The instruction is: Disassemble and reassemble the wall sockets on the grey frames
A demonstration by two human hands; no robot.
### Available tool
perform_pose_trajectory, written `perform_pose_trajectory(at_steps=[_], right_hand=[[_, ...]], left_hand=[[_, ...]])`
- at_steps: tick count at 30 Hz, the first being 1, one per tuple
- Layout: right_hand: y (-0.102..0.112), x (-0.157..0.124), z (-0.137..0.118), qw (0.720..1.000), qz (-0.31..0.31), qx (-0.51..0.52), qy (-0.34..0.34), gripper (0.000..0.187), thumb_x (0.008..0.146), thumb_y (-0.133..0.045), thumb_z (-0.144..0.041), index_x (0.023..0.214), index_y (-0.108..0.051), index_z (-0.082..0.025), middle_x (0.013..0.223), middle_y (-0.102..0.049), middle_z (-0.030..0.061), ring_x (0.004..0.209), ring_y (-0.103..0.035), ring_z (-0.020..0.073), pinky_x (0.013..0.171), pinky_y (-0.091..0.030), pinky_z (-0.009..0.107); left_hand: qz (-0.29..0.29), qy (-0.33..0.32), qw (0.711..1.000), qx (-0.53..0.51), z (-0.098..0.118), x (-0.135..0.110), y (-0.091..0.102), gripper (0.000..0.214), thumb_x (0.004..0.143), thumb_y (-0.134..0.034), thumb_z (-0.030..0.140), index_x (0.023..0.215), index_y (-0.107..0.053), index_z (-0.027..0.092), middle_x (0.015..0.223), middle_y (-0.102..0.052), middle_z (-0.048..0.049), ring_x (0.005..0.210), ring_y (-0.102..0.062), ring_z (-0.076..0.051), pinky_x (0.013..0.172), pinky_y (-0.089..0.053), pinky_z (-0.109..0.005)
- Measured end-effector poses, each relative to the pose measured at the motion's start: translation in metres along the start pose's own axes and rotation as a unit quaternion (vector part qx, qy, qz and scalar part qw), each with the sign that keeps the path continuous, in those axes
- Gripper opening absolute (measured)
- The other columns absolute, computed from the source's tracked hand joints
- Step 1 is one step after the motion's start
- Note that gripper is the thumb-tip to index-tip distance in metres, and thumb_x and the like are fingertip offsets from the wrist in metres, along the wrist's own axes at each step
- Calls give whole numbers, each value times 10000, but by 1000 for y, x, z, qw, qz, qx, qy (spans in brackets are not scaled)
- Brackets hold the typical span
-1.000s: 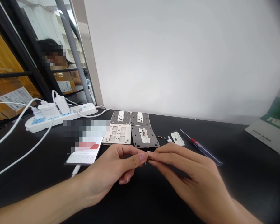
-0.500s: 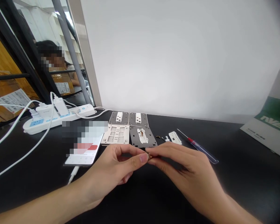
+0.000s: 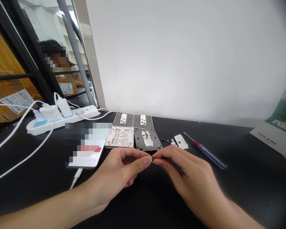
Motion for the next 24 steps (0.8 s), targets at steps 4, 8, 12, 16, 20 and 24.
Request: perform_pose_trajectory(at_steps=[4,8,12,16,20,24], right_hand=[[2,-2,1,1000,1,-2,11,120,891,-602,-189,986,-649,-244,895,-709,15,756,-689,149,693,-560,239],[5,-1,-2,1000,5,3,17,151,873,-613,-143,973,-660,-247,876,-711,-6,755,-688,129,697,-556,208],[8,1,-6,999,25,-9,20,150,857,-626,-121,941,-658,-241,856,-706,-30,724,-673,98,700,-545,170],[10,1,-8,999,35,-24,21,149,859,-623,-130,943,-658,-248,863,-708,-34,715,-677,97,700,-550,168],[9,1,-10,998,46,-28,26,128,863,-621,-143,933,-653,-245,847,-707,-24,684,-676,106,673,-558,184],[8,-1,-9,998,42,-26,35,137,870,-614,-142,953,-650,-245,859,-709,-18,700,-681,115,680,-561,195]], left_hand=[[4,-1,1000,0,1,1,0,388,740,-748,515,908,-720,166,550,-403,75,490,-294,-56,447,-220,-198],[-14,-6,1000,2,2,2,1,334,748,-760,471,902,-718,177,567,-431,65,498,-315,-61,445,-216,-199],[-60,-14,998,-25,6,1,1,333,832,-678,472,697,-638,170,488,-386,71,463,-289,-65,440,-206,-213],[-85,-23,995,-43,10,1,0,272,836,-697,395,699,-634,169,490,-364,75,473,-273,-66,442,-197,-207],[-91,-27,994,-56,9,1,-1,237,811,-728,347,690,-637,165,491,-354,79,474,-251,-62,445,-191,-204],[-88,-24,994,-61,6,1,-1,272,807,-731,355,650,-611,169,492,-365,76,471,-265,-60,443,-196,-205]])
Point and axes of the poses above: each hand's wrist, its own x-axis towards the middle knuckle, its own y-axis out of the back of the hand, z = x × y, the point moved 2 cm from there along x, towards the middle knuckle
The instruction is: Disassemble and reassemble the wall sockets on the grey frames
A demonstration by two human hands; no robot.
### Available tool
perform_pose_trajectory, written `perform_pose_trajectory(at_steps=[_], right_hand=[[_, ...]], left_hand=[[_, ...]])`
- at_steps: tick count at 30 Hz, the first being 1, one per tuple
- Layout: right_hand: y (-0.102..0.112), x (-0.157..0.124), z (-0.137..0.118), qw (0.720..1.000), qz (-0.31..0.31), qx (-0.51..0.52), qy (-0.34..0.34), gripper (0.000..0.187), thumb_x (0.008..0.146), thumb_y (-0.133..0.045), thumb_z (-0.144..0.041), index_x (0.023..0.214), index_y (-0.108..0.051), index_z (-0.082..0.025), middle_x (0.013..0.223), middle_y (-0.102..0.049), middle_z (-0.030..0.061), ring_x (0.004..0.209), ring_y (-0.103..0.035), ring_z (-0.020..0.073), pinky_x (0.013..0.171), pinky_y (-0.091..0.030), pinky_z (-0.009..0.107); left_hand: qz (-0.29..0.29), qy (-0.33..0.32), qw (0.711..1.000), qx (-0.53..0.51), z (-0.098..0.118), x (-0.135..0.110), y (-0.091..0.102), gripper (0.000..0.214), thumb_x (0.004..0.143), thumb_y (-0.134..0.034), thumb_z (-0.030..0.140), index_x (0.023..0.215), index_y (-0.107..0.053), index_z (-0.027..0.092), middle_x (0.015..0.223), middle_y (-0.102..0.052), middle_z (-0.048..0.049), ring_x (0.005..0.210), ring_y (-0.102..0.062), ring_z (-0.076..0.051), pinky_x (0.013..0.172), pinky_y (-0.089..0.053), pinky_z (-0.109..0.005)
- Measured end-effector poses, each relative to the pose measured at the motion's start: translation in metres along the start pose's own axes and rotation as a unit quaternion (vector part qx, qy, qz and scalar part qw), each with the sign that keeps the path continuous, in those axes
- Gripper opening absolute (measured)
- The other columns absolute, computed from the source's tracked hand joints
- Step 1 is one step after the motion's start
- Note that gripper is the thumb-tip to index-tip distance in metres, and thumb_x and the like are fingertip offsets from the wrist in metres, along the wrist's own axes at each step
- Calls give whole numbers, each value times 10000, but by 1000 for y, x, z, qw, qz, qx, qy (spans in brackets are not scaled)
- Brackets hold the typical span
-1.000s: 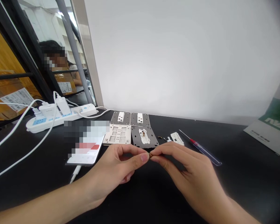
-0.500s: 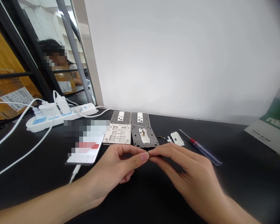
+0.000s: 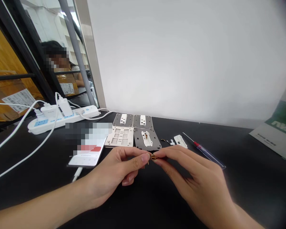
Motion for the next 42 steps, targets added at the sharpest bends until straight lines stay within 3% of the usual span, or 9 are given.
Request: perform_pose_trajectory(at_steps=[7,12,15,19,23,29,36,39,42], right_hand=[[0,-1,2,1000,-4,-10,21,177,869,-616,-119,988,-645,-247,893,-713,-23,746,-687,109,722,-554,184],[0,1,1,1000,16,-6,-5,136,846,-654,-123,914,-647,-240,824,-707,-36,683,-670,96,662,-545,168],[-1,-1,1,999,0,-16,36,156,866,-622,-96,936,-632,-235,852,-697,-28,715,-663,89,703,-534,168],[-4,-5,4,995,-16,-59,79,183,885,-580,-73,968,-602,-234,890,-688,3,760,-660,123,731,-531,227],[-9,-7,6,997,-36,-35,52,149,897,-564,-81,949,-603,-215,847,-663,10,714,-643,122,676,-516,237],[-8,-5,2,999,-25,-29,32,133,904,-549,-90,871,-618,-198,749,-634,-4,622,-609,103,589,-485,218],[-4,-9,6,998,-44,-25,28,127,909,-562,-107,938,-596,-225,814,-639,-16,669,-614,97,642,-484,212],[-2,-7,6,999,-42,-20,28,122,912,-563,-113,945,-592,-227,834,-647,-12,685,-622,99,656,-489,209],[-2,-5,8,999,-40,-14,24,124,913,-566,-115,947,-591,-232,839,-648,-15,699,-628,98,664,-492,205]], left_hand=[[46,-14,998,51,-1,-3,0,301,757,-763,447,885,-718,178,596,-487,52,490,-342,-50,439,-231,-195],[56,-4,998,35,0,-4,-1,246,751,-778,361,878,-704,164,562,-445,72,480,-332,-46,446,-236,-194],[54,-2,998,23,0,-5,-2,237,725,-798,320,872,-707,158,570,-464,68,476,-329,-44,446,-233,-198],[63,-2,998,4,-2,-4,-2,268,700,-818,330,877,-725,151,643,-525,38,493,-326,-40,454,-239,-202],[70,0,998,11,-6,-1,0,312,709,-815,388,878,-732,139,644,-533,31,516,-330,-46,474,-251,-208],[44,4,999,13,-7,0,1,298,732,-798,404,864,-735,144,641,-522,40,517,-323,-43,487,-254,-215],[3,17,998,53,1,-1,1,246,781,-750,390,775,-720,146,557,-472,51,515,-375,-68,519,-290,-233],[-6,16,1000,17,1,-1,2,325,832,-688,435,682,-671,146,596,-505,33,522,-418,-75,552,-321,-245],[-3,24,999,-25,-1,1,4,341,855,-651,461,725,-666,147,670,-545,18,522,-445,-78,562,-332,-253]])
Point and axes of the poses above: each hand's wrist, its own x-axis towards the middle knuckle, its own y-axis out of the back of the hand, z = x × y, the point moved 2 cm from there along x, towards the middle knuckle
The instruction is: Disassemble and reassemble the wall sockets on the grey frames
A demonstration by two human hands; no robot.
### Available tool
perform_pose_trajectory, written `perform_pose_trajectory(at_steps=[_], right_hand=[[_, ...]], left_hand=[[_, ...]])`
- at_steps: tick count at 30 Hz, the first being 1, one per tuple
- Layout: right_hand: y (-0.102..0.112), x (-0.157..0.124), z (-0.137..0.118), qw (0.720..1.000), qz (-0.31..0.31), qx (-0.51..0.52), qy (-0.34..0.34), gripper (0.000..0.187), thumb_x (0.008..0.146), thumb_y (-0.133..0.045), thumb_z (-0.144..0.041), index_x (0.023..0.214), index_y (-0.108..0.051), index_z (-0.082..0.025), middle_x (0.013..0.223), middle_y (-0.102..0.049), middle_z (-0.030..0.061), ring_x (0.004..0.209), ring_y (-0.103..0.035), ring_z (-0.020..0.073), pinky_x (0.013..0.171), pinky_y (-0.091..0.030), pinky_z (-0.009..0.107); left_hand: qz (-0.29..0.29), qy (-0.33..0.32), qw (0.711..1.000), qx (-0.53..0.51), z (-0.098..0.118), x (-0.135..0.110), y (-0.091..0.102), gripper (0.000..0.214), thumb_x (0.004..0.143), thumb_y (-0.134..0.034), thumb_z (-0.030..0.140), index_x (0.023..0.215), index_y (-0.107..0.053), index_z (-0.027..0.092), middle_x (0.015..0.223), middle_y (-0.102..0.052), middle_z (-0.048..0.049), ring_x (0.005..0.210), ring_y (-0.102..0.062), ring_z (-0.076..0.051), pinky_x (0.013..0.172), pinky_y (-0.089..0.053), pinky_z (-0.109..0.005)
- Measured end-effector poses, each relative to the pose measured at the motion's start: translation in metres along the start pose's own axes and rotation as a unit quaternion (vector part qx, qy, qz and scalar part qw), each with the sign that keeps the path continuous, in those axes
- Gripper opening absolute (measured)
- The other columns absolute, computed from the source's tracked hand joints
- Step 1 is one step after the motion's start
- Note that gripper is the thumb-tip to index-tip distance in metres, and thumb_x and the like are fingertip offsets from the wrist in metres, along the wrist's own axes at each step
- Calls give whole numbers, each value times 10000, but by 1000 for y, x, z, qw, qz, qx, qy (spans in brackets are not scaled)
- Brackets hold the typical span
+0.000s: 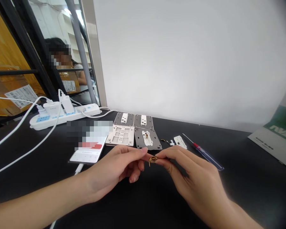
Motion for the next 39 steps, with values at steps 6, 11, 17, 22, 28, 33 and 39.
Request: perform_pose_trajectory(at_steps=[6,11,17,22,28,33,39], right_hand=[[-1,-2,5,1000,-9,10,3,147,906,-575,-108,965,-579,-242,859,-646,-40,725,-627,69,695,-485,168],[-1,-1,3,1000,8,1,17,158,895,-588,-103,965,-580,-244,852,-648,-44,738,-632,66,721,-487,153],[-1,0,5,1000,12,1,16,146,900,-585,-115,963,-578,-246,837,-646,-41,703,-632,67,680,-494,153],[-3,0,8,1000,6,-9,25,140,898,-581,-107,963,-580,-230,844,-651,-27,716,-640,76,683,-501,158],[0,2,1,997,-4,-42,59,114,901,-573,-99,958,-582,-197,841,-658,-6,707,-631,94,645,-495,189],[2,0,-4,994,-26,-39,97,134,906,-529,-60,975,-574,-165,844,-648,23,715,-604,121,654,-499,236],[-3,-1,-3,999,-38,8,26,160,903,-506,-67,885,-609,-189,762,-640,5,622,-607,104,579,-493,208]], left_hand=[[13,5,1000,27,-2,1,2,336,806,-714,435,650,-623,152,635,-522,29,551,-436,-90,590,-336,-262],[34,4,998,52,-2,0,3,284,782,-738,439,751,-681,162,671,-528,36,572,-426,-84,599,-332,-257],[27,2,997,68,0,-1,1,331,791,-714,479,692,-662,168,635,-509,40,572,-414,-92,619,-337,-264],[46,5,995,85,1,-1,1,312,777,-721,500,766,-706,189,650,-513,40,584,-422,-94,629,-335,-262],[36,-20,990,135,4,-2,0,304,801,-695,485,790,-729,183,623,-509,32,580,-413,-103,589,-318,-257],[18,-32,988,151,3,-2,1,231,777,-737,406,845,-752,186,677,-574,17,581,-423,-93,532,-328,-221],[29,-28,980,194,2,1,4,217,740,-769,382,790,-739,173,641,-587,20,579,-463,-100,519,-352,-214]])
Point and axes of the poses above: each hand's wrist, its own x-axis towards the middle knuckle, its own y-axis out of the back of the hand, z = x × y, the point moved 2 cm from there along x, towards the middle knuckle
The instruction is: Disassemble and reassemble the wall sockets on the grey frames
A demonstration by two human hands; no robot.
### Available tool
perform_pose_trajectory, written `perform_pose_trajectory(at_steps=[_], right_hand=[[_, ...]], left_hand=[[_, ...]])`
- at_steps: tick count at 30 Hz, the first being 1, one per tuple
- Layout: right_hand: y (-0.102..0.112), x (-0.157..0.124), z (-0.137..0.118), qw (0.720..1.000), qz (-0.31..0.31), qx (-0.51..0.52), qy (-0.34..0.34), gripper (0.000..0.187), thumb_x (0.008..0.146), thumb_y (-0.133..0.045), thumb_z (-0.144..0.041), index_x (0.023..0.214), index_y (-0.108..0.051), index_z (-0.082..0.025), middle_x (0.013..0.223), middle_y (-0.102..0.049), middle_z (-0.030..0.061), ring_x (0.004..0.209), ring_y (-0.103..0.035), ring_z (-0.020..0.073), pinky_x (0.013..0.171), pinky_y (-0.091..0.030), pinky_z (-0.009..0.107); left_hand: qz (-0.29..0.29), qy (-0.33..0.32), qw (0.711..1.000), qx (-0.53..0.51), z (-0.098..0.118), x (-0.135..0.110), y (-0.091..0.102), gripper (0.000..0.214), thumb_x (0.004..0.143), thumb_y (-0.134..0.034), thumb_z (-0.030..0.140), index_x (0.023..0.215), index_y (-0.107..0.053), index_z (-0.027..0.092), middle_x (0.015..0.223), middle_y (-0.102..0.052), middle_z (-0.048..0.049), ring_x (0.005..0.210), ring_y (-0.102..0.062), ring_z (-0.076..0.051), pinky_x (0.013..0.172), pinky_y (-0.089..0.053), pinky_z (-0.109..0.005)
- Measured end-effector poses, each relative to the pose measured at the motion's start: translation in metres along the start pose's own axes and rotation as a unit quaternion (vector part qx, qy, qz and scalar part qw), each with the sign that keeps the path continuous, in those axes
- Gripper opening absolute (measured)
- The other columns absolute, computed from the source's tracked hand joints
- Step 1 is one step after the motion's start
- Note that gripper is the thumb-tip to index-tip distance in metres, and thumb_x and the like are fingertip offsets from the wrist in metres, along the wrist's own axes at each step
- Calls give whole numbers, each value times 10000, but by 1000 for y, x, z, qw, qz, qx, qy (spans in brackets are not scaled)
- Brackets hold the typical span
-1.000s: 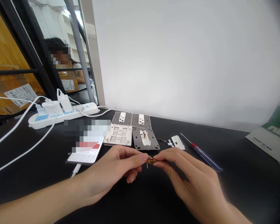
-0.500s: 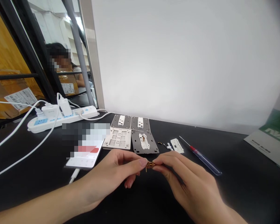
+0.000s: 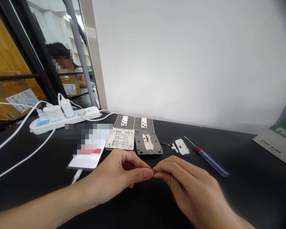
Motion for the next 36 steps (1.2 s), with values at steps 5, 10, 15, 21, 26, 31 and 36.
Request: perform_pose_trajectory(at_steps=[5,10,15,21,26,31,36], right_hand=[[0,0,2,994,-14,50,-99,160,863,-552,-100,801,-637,-221,696,-659,-32,555,-616,87,514,-489,165],[-2,2,1,977,-44,88,-189,198,819,-571,-93,738,-675,-240,633,-681,-61,540,-634,102,496,-493,168],[21,16,8,975,-83,72,-195,145,853,-608,-254,742,-702,-249,622,-690,-54,533,-637,121,460,-486,185],[77,-6,78,946,10,-294,-134,379,877,-501,-554,922,-689,-229,829,-733,60,651,-687,255,572,-531,370],[72,-52,127,916,-69,-346,-192,433,907,-466,-555,983,-682,-187,955,-704,97,721,-700,268,611,-551,401],[73,-56,111,927,-58,-329,-171,311,930,-463,-454,956,-656,-211,885,-675,78,647,-684,229,539,-513,337],[80,-19,64,948,42,-283,-140,232,933,-453,-420,1060,-603,-297,917,-694,60,726,-677,227,653,-520,309]], left_hand=[[-10,-11,1000,15,1,2,-1,173,710,-792,326,754,-741,167,666,-614,11,583,-486,-104,523,-358,-222],[-6,-36,998,49,7,1,1,147,727,-781,324,751,-753,182,694,-585,20,605,-495,-101,556,-364,-227],[6,-44,996,81,12,-5,2,217,774,-736,408,820,-743,196,718,-584,11,644,-492,-118,565,-353,-235],[0,19,993,-117,6,-4,7,269,774,-737,453,786,-718,185,587,-486,46,592,-417,-93,639,-352,-251],[-15,38,982,-183,4,-1,8,259,756,-760,430,783,-724,175,589,-472,46,580,-403,-92,652,-339,-265],[-7,31,991,-129,5,-3,7,296,757,-746,479,781,-704,186,645,-518,40,612,-425,-95,705,-345,-282],[-10,-8,1000,-23,15,-4,12,287,815,-676,484,826,-674,197,671,-525,32,647,-454,-119,649,-368,-262]])
Point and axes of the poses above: each hand's wrist, its own x-axis towards the middle knuckle, its own y-axis out of the back of the hand, z = x × y, the point moved 2 cm from there along x, towards the middle knuckle
